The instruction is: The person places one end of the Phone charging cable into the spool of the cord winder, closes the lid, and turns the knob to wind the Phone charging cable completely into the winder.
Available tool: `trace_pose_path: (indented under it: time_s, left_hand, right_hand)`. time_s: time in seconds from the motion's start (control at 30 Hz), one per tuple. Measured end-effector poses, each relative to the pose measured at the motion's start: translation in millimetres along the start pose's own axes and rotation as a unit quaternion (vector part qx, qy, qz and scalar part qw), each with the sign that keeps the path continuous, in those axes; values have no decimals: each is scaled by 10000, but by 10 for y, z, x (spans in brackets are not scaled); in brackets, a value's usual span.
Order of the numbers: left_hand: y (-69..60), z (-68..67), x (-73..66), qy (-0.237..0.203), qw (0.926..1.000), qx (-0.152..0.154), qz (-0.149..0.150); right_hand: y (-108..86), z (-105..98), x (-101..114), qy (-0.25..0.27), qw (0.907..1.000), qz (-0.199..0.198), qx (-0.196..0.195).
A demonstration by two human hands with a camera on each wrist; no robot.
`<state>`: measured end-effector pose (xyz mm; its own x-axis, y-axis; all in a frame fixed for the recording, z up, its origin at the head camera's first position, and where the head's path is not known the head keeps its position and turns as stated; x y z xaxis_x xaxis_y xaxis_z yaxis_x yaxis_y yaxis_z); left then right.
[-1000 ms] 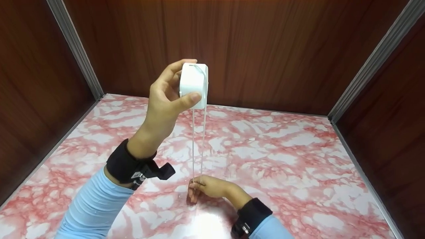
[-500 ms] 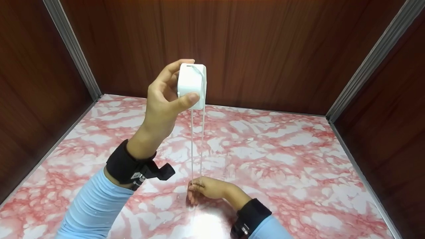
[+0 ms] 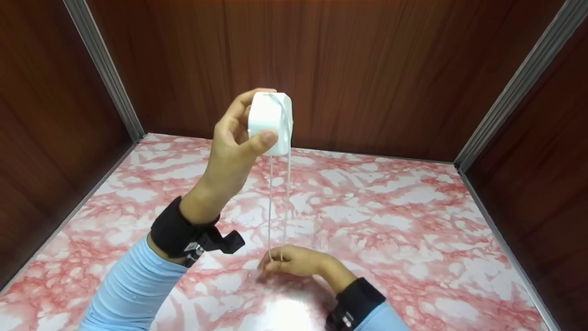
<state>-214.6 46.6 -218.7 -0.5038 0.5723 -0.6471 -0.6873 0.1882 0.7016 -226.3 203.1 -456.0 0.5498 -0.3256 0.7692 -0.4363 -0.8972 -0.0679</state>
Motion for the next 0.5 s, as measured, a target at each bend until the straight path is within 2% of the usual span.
trace_pose_path:
  time_s: [0.13, 0.2, 0.27, 0.3, 0.33, 0.37, 0.4, 0.43, 0.47, 0.5]
  left_hand:
    - [6, -10, 0, 50, 10000, 49, 19]
    - [0, -15, 13, 77, 9999, 91, -15]
    - [-11, -21, 27, 123, 9998, 136, -27]
    - [-14, -23, 34, 155, 9998, 141, -31]
    - [-18, -27, 41, 180, 9997, 142, -38]
    - [-20, -31, 46, 203, 9997, 145, -57]
    - [-21, -35, 53, 236, 9996, 150, -75]
    - [-24, -37, 56, 269, 9995, 155, -109]
    - [-25, -38, 62, 302, 9993, 161, -149]
    - [-28, -39, 68, 325, 9991, 174, -194]
  right_hand:
    - [-184, -297, 182, -140, 9989, 390, 239]
    - [-285, -517, 332, -638, 9946, 802, 151]
    - [-375, -751, 518, -938, 9876, 1206, -359]
    - [-410, -871, 618, -1215, 9804, 1317, -817]
    - [-433, -988, 726, -1394, 9703, 1377, -1417]
    - [-448, -1093, 840, -1517, 9544, 1394, -2159]
    - [-456, -1184, 958, -1488, 9361, 1235, -2940]
    - [-456, -1258, 1079, -1371, 9131, 957, -3720]
    - [-451, -1316, 1192, -1179, 8892, 518, -4391]
    - [-445, -1352, 1305, -1100, 8631, 74, -4928]
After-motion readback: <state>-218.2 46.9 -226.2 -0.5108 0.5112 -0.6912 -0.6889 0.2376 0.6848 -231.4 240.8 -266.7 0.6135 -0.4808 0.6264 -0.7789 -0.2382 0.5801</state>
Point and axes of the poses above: each hand's wrist, its own y-axis towards the middle knuckle, its own z-axis out of the palm, x = y × z, the point moved 1 cm from there along y, towards the middle knuckle, and after that the axes turned 12 degrees about -y, right-handed, at the moved point
